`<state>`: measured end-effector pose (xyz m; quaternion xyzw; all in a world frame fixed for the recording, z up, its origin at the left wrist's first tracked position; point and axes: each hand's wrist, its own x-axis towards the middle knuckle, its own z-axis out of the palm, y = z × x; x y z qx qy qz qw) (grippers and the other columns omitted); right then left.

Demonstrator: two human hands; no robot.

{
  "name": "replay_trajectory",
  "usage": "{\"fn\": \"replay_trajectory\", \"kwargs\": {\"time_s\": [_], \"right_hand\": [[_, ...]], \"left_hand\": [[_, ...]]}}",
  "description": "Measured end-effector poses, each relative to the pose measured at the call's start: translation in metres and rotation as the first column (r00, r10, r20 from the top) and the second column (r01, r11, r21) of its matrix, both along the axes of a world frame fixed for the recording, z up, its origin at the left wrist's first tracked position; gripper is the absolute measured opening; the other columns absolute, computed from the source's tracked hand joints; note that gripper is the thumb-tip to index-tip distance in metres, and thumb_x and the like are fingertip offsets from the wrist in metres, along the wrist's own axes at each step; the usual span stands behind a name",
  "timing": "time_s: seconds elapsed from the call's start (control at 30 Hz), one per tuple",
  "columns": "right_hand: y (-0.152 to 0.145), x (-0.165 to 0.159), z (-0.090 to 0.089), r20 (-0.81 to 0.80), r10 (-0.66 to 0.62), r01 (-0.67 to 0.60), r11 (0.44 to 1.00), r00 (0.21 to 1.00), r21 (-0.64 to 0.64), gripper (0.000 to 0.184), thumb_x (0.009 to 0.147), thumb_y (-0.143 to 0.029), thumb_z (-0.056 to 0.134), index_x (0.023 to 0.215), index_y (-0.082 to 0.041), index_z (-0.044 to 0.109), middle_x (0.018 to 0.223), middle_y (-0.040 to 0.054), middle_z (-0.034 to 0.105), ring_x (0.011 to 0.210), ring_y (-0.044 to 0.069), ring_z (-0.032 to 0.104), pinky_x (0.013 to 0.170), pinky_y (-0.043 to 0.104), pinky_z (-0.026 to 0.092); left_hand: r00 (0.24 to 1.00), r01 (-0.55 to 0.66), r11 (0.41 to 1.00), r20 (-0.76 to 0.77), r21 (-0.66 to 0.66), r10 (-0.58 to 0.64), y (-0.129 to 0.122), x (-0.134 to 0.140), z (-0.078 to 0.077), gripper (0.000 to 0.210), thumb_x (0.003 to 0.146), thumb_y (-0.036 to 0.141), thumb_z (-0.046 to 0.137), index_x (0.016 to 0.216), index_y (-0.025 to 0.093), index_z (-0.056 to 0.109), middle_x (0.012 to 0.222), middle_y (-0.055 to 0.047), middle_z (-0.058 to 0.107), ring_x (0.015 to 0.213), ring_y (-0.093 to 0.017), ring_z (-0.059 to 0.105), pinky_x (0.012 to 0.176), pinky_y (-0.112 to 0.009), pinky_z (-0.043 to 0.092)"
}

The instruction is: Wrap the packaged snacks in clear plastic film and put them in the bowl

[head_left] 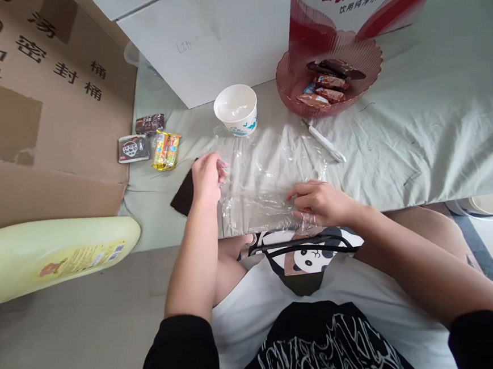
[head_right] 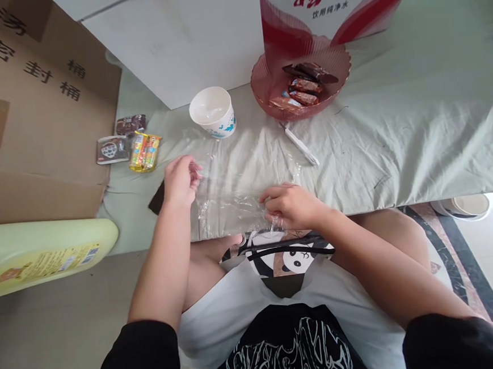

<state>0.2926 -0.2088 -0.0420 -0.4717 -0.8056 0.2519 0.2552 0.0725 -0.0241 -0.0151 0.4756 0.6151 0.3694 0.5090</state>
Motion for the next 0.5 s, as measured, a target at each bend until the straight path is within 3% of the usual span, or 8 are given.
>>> {"fn": "replay_trajectory", "kwargs": {"time_s": [0.07, 0.17, 0.2, 0.27, 0.33, 0.4, 0.43, 0.5], "right_hand": [[0.0, 0.004, 0.002, -0.03, -0.034, 0.034, 0.999, 0.999, 0.0, 0.039, 0.098, -0.033, 0.05, 0.063, -0.02, 0.055, 0.11, 0.0124, 0.075, 0.081, 0.019, 0.07, 0.077, 0.038, 0.049], [0.001, 0.012, 0.008, -0.119, -0.12, 0.119, 0.993, 0.986, -0.02, 0.039, 0.098, -0.034, 0.05, 0.061, -0.021, 0.047, 0.098, 0.0114, 0.075, 0.075, 0.017, 0.067, 0.066, 0.032, 0.046], [0.001, 0.014, 0.009, -0.153, -0.161, 0.156, 0.987, 0.975, -0.04, 0.04, 0.097, -0.035, 0.051, 0.06, -0.021, 0.045, 0.092, 0.0102, 0.074, 0.073, 0.016, 0.065, 0.064, 0.03, 0.044], [0.002, 0.018, 0.012, -0.196, -0.287, 0.271, 0.957, 0.938, -0.105, 0.041, 0.095, -0.037, 0.054, 0.059, -0.022, 0.042, 0.074, 0.0059, 0.068, 0.064, 0.014, 0.058, 0.06, 0.029, 0.041], [0.003, 0.021, 0.013, -0.2, -0.454, 0.42, 0.887, 0.868, -0.191, 0.042, 0.093, -0.04, 0.057, 0.058, -0.022, 0.041, 0.059, 0.0007, 0.055, 0.056, 0.012, 0.048, 0.056, 0.029, 0.036], [0.005, 0.022, 0.013, -0.212, -0.589, 0.528, 0.801, 0.78, -0.282, 0.044, 0.09, -0.043, 0.06, 0.056, -0.023, 0.04, 0.053, -0.002, 0.046, 0.054, 0.012, 0.043, 0.053, 0.028, 0.032], [0.006, 0.022, 0.013, -0.23, -0.633, 0.556, 0.766, 0.739, -0.323, 0.044, 0.089, -0.043, 0.061, 0.056, -0.023, 0.04, 0.053, -0.0023, 0.044, 0.054, 0.012, 0.043, 0.053, 0.028, 0.033], [0.008, 0.022, 0.012, -0.28, -0.681, 0.577, 0.726, 0.676, -0.374, 0.043, 0.086, -0.044, 0.064, 0.057, -0.023, 0.04, 0.055, -0.002, 0.047, 0.056, 0.012, 0.046, 0.054, 0.027, 0.034]], "left_hand": [[0.994, -0.106, 0.994, -0.014, 0.014, 0.107, 0.007, -0.01, 0.0, 0.015, 0.083, 0.026, 0.058, 0.07, 0.021, 0.052, 0.06, 0.003, 0.058, 0.039, -0.007, 0.044, 0.039, -0.022, 0.022], [0.979, -0.089, 0.932, -0.14, 0.352, 0.147, -0.003, -0.026, 0.006, 0.012, 0.082, 0.031, 0.063, 0.085, 0.022, 0.055, 0.078, 0.001, 0.064, 0.058, -0.009, 0.059, 0.048, -0.02, 0.039], [0.969, -0.009, 0.865, -0.21, 0.502, 0.132, -0.013, -0.031, 0.01, 0.015, 0.082, 0.033, 0.064, 0.089, 0.023, 0.056, 0.085, -0.001, 0.065, 0.07, -0.012, 0.064, 0.058, -0.022, 0.048], [0.914, 0.266, 0.659, -0.401, 0.703, 0.059, -0.038, -0.036, 0.02, 0.02, 0.083, 0.04, 0.064, 0.09, 0.022, 0.059, 0.094, -0.005, 0.067, 0.091, -0.018, 0.068, 0.081, -0.031, 0.056], [0.79, 0.603, 0.43, -0.58, 0.672, -0.2, -0.066, -0.035, 0.027, 0.027, 0.083, 0.046, 0.066, 0.095, 0.023, 0.063, 0.1, -0.007, 0.071, 0.102, -0.024, 0.069, 0.093, -0.04, 0.057], [0.55, 0.834, 0.292, -0.747, 0.468, -0.373, -0.085, -0.03, 0.029, 0.046, 0.077, 0.044, 0.075, 0.117, 0.023, 0.065, 0.124, -0.011, 0.071, 0.123, -0.031, 0.064, 0.109, -0.048, 0.051], [0.459, 0.886, 0.28, -0.79, 0.37, -0.408, -0.09, -0.027, 0.028, 0.05, 0.078, 0.038, 0.075, 0.125, 0.023, 0.065, 0.133, -0.011, 0.069, 0.13, -0.032, 0.061, 0.113, -0.05, 0.048], [0.422, 0.89, 0.362, -0.801, 0.276, -0.425, -0.089, -0.024, 0.021, 0.039, 0.085, 0.025, 0.067, 0.123, 0.024, 0.067, 0.135, -0.01, 0.07, 0.129, -0.03, 0.063, 0.111, -0.047, 0.05]]}}
